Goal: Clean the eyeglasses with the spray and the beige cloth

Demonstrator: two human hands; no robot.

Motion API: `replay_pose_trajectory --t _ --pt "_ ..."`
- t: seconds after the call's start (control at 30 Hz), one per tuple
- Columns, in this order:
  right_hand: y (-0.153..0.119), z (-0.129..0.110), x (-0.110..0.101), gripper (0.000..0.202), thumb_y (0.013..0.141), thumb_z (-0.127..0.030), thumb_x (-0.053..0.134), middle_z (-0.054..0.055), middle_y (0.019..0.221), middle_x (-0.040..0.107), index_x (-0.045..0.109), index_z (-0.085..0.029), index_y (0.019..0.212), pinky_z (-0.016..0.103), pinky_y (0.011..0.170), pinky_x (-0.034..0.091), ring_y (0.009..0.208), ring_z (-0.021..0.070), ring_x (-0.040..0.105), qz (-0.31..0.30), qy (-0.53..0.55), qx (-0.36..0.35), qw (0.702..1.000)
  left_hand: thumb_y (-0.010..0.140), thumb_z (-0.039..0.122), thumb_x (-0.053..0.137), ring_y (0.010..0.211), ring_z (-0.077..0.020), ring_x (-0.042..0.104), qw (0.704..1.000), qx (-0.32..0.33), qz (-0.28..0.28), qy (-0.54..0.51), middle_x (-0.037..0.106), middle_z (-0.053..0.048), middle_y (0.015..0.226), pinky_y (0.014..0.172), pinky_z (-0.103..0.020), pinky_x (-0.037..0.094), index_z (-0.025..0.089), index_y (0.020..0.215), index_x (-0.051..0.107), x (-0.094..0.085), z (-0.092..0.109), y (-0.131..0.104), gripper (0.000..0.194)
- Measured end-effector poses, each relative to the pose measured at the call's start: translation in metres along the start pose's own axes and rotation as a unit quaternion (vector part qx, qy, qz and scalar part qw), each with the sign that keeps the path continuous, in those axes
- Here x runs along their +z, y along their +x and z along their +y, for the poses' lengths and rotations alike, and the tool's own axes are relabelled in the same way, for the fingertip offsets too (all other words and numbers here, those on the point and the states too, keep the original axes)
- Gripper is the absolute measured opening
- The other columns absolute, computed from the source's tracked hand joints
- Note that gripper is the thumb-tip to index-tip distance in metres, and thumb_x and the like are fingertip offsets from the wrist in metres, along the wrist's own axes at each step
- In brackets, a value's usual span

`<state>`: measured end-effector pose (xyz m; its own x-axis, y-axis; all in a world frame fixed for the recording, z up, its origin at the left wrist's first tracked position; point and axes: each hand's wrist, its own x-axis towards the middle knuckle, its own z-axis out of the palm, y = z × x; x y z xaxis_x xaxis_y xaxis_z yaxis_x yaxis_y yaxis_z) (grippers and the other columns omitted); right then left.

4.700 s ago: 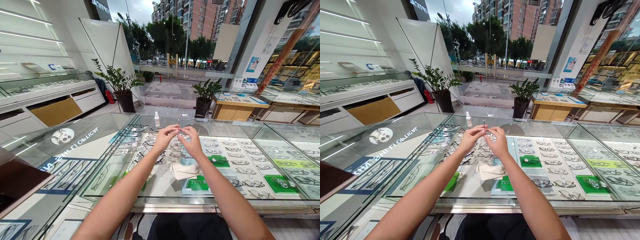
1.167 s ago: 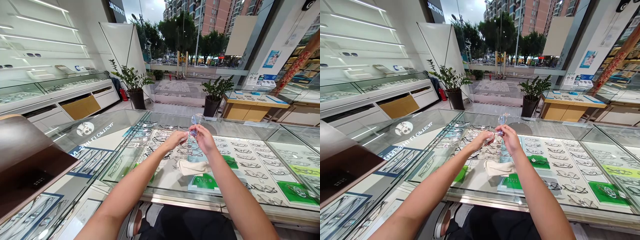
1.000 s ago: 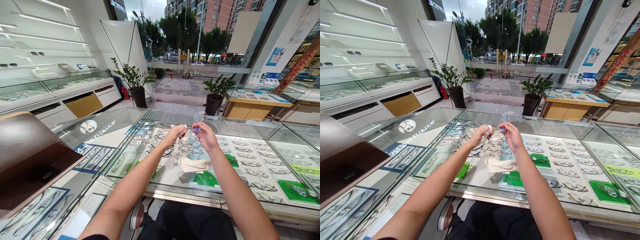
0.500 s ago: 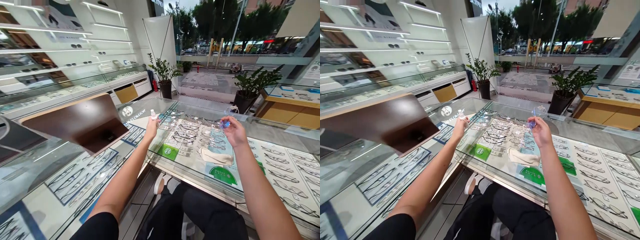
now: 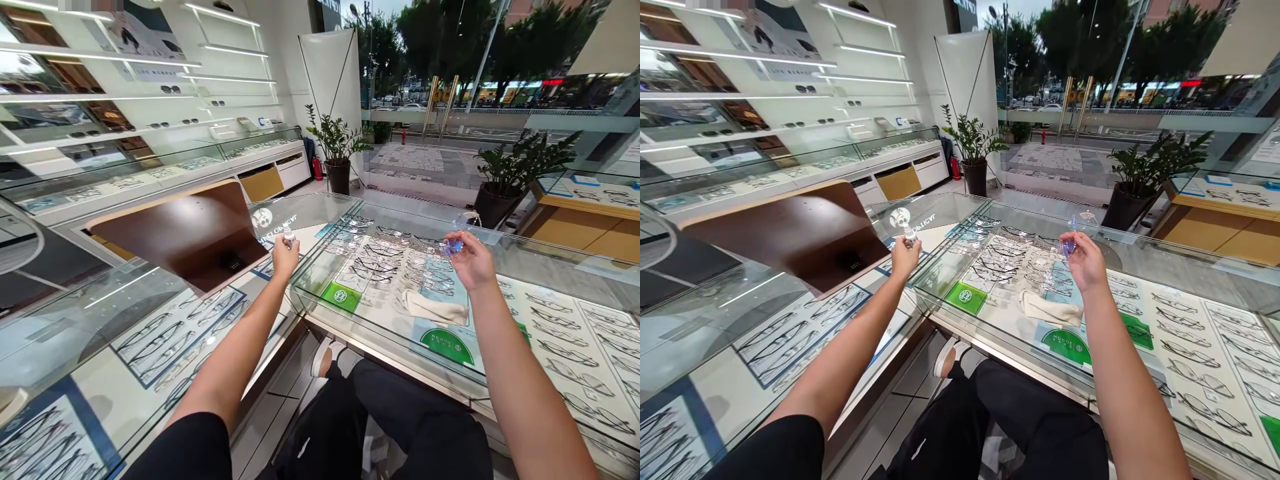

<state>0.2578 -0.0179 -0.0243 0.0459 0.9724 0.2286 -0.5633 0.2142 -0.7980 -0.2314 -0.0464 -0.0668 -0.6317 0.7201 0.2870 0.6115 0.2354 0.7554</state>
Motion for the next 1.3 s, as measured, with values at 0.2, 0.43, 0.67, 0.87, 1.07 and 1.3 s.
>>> replay_pose_trajectory --t 0.2,0.43,0.67,0.87,1.07,1.3 --pt "0.000 -0.004 0.004 0.002 0.083 -0.026 0.075 0.000 0.088 0.080 0.074 -0.025 0.081 0.021 0.072 0.059 0.083 0.0129 0.072 0.012 0.005 0.011 1.000 0.088 0.029 0.070 0.150 -0.0355 0.040 0.966 0.225 0.129 -0.003 0.043 -0.025 0.156 0.126 -0.049 0.031 0.008 0.151 0.040 -0.007 0.052 -0.063 0.073" --pt "0.003 -0.006 0.005 0.004 0.085 -0.025 0.072 -0.001 0.088 0.080 0.073 -0.024 0.081 0.022 0.071 0.056 0.082 0.0120 0.070 0.007 -0.001 0.002 1.000 0.100 0.025 0.054 0.109 -0.0264 0.066 0.765 0.559 -0.319 0.023 0.074 -0.009 0.112 0.100 -0.041 0.048 0.019 0.110 0.071 0.036 0.185 -0.180 0.020" --pt "0.003 -0.007 0.004 0.004 0.085 -0.026 0.073 -0.001 0.089 0.080 0.075 -0.024 0.082 0.023 0.070 0.054 0.082 0.0128 0.068 0.003 0.005 -0.004 1.000 0.088 0.029 0.070 0.102 -0.0336 0.070 0.659 0.595 -0.442 0.127 0.076 -0.016 0.106 0.085 -0.039 0.049 0.014 0.110 0.071 0.092 0.217 -0.219 0.027" --pt "0.004 -0.009 0.003 0.007 0.086 -0.026 0.071 0.000 0.090 0.079 0.077 -0.022 0.083 0.022 0.069 0.053 0.082 0.0123 0.067 -0.002 0.013 -0.014 1.000 0.084 0.029 0.066 0.071 -0.0193 0.060 0.705 0.406 -0.581 0.020 0.069 -0.003 0.080 0.062 -0.028 0.035 0.019 0.085 0.062 0.086 0.208 -0.202 0.010" --pt "0.004 -0.009 0.005 0.007 0.085 -0.027 0.072 0.001 0.090 0.078 0.076 -0.022 0.083 0.022 0.070 0.052 0.083 0.0126 0.067 0.000 0.005 -0.007 1.000 0.084 0.044 0.076 0.057 -0.0102 0.052 0.718 0.038 -0.657 -0.227 0.060 0.003 0.071 0.055 -0.021 0.035 0.019 0.096 0.057 0.076 0.190 -0.177 0.034" --pt "0.003 -0.008 0.006 0.006 0.083 -0.028 0.074 0.001 0.090 0.078 0.076 -0.022 0.083 0.022 0.072 0.054 0.084 0.0130 0.068 0.012 0.007 0.003 1.000 0.081 0.042 0.084 0.061 -0.0090 0.056 0.701 -0.086 -0.564 -0.428 0.062 0.003 0.078 0.052 -0.017 0.041 0.020 0.102 0.063 0.064 0.208 -0.145 0.037"
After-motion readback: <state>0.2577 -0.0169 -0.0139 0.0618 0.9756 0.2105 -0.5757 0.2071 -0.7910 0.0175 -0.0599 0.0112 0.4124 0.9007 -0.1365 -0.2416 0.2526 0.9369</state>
